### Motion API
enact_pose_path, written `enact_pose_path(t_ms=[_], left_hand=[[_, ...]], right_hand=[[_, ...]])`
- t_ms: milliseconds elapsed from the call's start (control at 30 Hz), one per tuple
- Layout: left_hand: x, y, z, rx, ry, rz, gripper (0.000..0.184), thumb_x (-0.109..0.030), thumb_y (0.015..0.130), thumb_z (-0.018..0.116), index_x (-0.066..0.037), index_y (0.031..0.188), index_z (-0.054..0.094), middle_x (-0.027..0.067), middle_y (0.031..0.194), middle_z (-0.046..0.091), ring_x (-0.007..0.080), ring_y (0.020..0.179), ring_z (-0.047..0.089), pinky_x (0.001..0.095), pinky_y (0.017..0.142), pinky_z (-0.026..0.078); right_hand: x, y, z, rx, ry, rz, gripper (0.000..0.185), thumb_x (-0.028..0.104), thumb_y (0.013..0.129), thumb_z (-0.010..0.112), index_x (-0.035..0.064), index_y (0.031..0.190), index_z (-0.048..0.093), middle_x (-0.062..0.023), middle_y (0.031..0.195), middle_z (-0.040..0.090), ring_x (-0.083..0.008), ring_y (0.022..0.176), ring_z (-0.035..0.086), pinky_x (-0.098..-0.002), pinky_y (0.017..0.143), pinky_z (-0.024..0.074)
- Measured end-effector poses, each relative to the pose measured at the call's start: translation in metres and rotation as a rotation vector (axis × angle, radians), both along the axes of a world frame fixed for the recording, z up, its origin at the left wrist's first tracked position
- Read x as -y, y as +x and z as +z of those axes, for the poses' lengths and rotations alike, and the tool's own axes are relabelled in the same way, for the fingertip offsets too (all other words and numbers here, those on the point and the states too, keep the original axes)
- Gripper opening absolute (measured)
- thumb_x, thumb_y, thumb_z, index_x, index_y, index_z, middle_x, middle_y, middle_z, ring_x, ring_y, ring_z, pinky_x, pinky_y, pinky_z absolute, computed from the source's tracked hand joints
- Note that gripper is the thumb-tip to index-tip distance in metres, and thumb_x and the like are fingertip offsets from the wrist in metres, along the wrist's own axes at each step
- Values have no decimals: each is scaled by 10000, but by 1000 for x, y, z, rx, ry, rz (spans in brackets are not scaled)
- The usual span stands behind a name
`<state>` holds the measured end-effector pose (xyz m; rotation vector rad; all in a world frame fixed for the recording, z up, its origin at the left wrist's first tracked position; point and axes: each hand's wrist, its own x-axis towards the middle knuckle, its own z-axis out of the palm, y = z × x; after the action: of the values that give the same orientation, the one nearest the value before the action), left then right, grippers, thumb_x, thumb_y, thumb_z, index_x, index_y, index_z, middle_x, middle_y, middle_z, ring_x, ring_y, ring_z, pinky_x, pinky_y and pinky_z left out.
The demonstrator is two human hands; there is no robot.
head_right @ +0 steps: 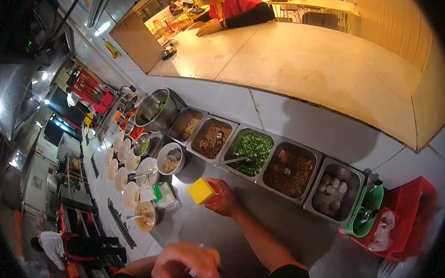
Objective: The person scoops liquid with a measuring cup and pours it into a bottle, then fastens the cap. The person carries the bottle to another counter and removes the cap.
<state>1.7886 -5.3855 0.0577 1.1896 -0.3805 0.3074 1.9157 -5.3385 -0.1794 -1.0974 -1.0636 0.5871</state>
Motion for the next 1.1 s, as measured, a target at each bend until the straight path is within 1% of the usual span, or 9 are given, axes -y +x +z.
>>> enact_pose_path(t_ms=[33,100,167,200,267,300,500,867,1100], left_hand=[[-9,-4,-1,-91,179,178,466,-360,887,617,59,1090,618,233,1057,646,332,813,651,468,753,462],[-28,-17,-19,-195,382,432,376,-181,860,661,38,1154,576,171,1097,617,250,968,610,385,877,448],[-44,-26,-52,-483,432,880,489,-122,803,710,23,1225,510,136,1135,564,224,1032,565,362,891,439],[-48,-26,-55,-480,432,882,489,-122,803,710,23,1225,510,136,1135,564,224,1032,565,362,891,439],[-56,-23,-55,-624,876,1082,630,-120,747,760,-7,1283,449,119,1180,507,215,1109,514,347,907,431],[-57,-18,-51,-636,1030,1075,717,-114,714,776,-42,1328,415,128,1266,470,241,1127,503,372,936,418],[-72,16,-37,-554,1484,937,682,-275,745,784,15,1282,479,206,1225,508,382,1146,498,472,984,406],[-85,42,-63,-695,1565,896,626,-288,811,730,52,1277,489,224,1058,556,409,987,548,460,850,466],[-84,41,-64,-714,1504,920,601,-248,814,750,33,1268,473,221,1072,547,419,1012,541,460,869,454]], right_hand=[[0,0,-2,62,5,-25,812,78,628,858,80,1345,476,-133,1253,529,-295,1177,560,-388,1018,463],[-5,-6,-18,-43,38,24,838,87,614,871,73,1351,473,-124,1265,520,-278,1179,551,-379,1021,456],[-4,-7,-22,-146,79,70,865,96,599,884,65,1357,469,-115,1276,511,-260,1181,541,-370,1025,448],[-3,-3,-16,-4,53,15,868,97,596,887,64,1357,469,-115,1265,516,-263,1182,541,-371,1015,455],[0,1,-7,140,34,-37,872,97,594,889,63,1357,469,-115,1254,521,-266,1184,540,-372,1006,462],[2,3,-5,192,27,-50,854,143,599,892,75,1345,482,-117,1251,551,-296,1167,554,-392,1002,460],[-5,0,-16,91,95,28,766,214,630,885,75,1295,529,-123,1192,614,-331,1091,600,-419,960,471],[-2,1,-9,304,239,-259,603,196,708,829,53,1229,561,-117,1143,620,-307,1023,612,-409,905,481],[0,-7,-14,161,219,-160,686,224,694,838,71,1292,537,-140,1194,600,-338,1082,591,-427,950,463]])
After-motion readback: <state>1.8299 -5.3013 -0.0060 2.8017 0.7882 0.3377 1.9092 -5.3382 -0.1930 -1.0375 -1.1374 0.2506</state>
